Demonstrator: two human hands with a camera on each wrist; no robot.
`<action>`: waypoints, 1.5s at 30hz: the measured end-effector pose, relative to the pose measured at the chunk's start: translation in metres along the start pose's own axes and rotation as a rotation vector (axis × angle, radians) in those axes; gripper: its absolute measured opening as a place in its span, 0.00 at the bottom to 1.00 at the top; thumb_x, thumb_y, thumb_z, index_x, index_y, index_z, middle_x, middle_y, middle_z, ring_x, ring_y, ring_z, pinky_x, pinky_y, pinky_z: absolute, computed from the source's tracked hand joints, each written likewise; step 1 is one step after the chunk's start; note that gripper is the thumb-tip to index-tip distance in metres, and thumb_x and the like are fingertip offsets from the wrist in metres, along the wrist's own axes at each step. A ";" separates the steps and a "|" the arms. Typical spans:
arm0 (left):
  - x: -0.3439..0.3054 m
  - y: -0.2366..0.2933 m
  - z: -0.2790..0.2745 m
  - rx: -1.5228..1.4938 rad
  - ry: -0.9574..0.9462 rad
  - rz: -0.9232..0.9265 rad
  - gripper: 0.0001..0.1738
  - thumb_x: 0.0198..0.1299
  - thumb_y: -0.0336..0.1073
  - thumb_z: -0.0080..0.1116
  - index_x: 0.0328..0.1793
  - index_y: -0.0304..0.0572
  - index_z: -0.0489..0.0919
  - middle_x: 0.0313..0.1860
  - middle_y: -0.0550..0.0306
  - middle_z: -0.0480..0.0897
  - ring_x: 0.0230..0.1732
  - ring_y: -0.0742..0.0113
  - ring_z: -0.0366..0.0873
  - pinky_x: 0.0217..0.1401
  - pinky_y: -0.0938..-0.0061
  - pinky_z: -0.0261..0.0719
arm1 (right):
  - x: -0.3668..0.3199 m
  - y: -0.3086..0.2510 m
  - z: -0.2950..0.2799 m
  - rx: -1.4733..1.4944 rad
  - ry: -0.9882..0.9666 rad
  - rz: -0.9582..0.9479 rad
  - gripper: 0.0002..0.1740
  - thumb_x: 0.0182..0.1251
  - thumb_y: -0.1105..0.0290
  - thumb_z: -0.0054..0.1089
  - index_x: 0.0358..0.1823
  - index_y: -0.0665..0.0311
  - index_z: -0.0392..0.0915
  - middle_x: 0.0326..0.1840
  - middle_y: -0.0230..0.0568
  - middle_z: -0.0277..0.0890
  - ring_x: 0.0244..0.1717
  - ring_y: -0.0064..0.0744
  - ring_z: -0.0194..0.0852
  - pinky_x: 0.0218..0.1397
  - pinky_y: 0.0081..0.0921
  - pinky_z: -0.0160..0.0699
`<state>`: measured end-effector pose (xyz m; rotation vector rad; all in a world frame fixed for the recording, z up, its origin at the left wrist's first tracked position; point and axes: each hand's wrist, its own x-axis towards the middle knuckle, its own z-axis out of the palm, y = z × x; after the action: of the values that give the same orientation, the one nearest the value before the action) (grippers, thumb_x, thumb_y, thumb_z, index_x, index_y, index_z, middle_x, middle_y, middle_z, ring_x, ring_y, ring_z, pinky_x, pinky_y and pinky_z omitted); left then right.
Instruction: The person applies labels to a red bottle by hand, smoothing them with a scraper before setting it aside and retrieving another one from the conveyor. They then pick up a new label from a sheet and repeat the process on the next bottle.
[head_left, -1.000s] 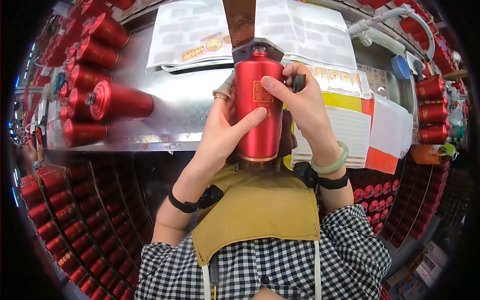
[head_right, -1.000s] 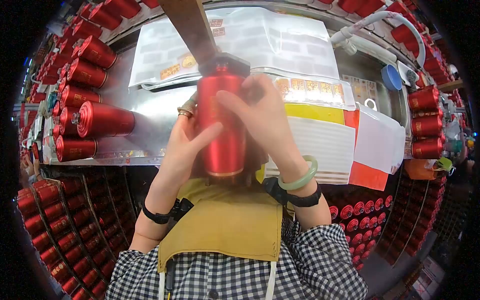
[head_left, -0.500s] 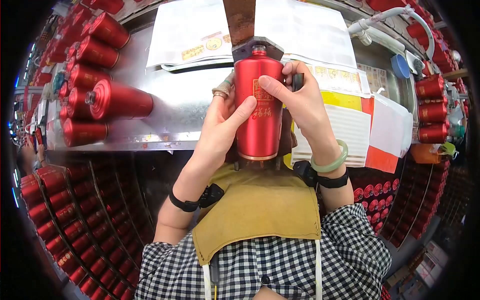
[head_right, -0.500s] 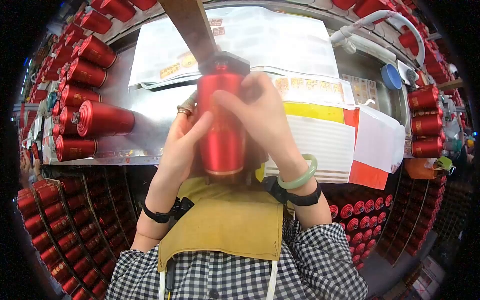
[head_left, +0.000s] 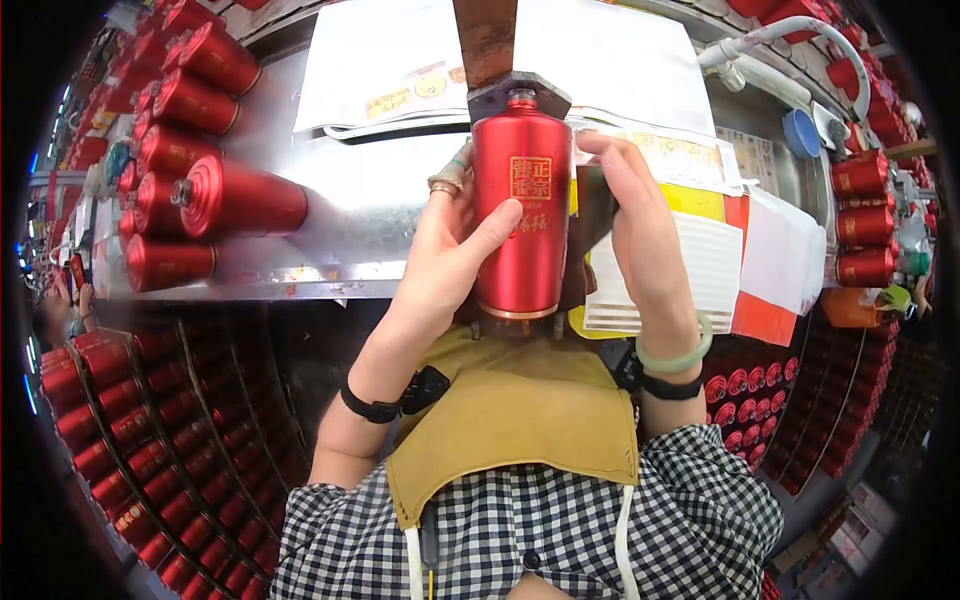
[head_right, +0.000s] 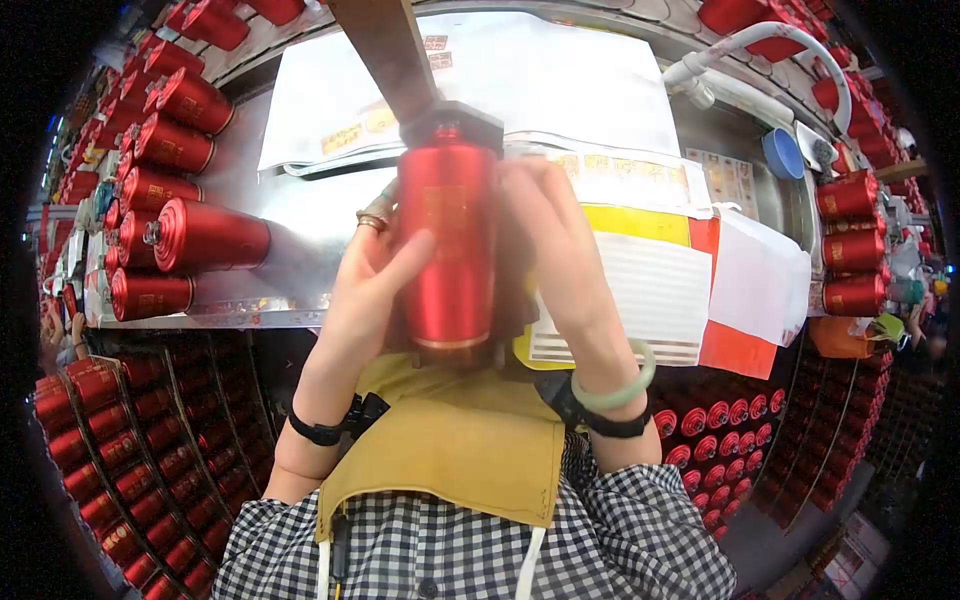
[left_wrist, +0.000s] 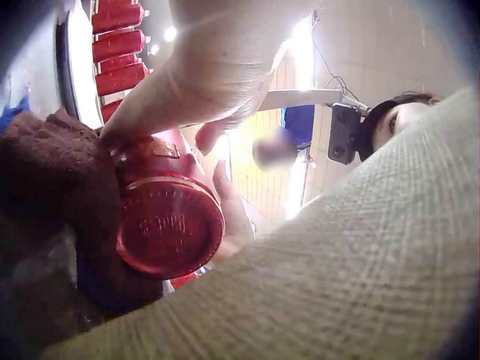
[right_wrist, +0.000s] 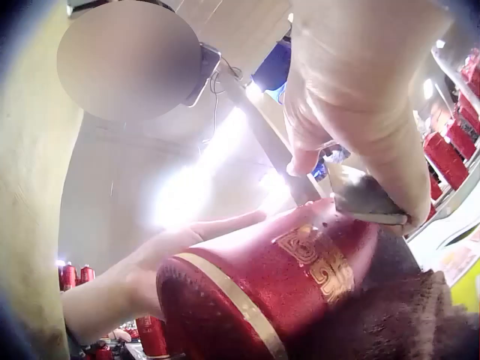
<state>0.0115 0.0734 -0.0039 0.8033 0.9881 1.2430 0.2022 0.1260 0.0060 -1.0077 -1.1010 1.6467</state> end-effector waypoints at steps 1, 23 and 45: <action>0.000 -0.001 -0.001 -0.001 0.000 -0.002 0.45 0.74 0.35 0.65 0.88 0.30 0.52 0.82 0.43 0.66 0.81 0.61 0.67 0.83 0.63 0.67 | -0.009 -0.001 0.004 -0.013 0.050 -0.081 0.13 0.86 0.70 0.49 0.62 0.66 0.77 0.52 0.30 0.78 0.55 0.18 0.72 0.64 0.22 0.70; 0.000 -0.001 0.001 0.033 -0.015 -0.010 0.45 0.74 0.33 0.65 0.89 0.33 0.50 0.82 0.45 0.65 0.81 0.61 0.66 0.83 0.63 0.66 | -0.057 0.015 0.018 -0.485 0.067 -0.248 0.11 0.69 0.78 0.66 0.52 0.67 0.87 0.45 0.48 0.87 0.46 0.45 0.87 0.53 0.35 0.83; 0.001 -0.002 0.004 0.048 -0.011 0.006 0.46 0.74 0.34 0.66 0.89 0.33 0.51 0.81 0.45 0.66 0.80 0.61 0.68 0.82 0.62 0.67 | -0.060 0.001 0.021 -0.834 0.098 -0.413 0.11 0.66 0.78 0.69 0.50 0.63 0.87 0.36 0.47 0.79 0.35 0.49 0.80 0.39 0.40 0.79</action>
<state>0.0166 0.0743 -0.0047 0.8504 1.0105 1.2225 0.1986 0.0641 0.0199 -1.2324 -1.8417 0.7805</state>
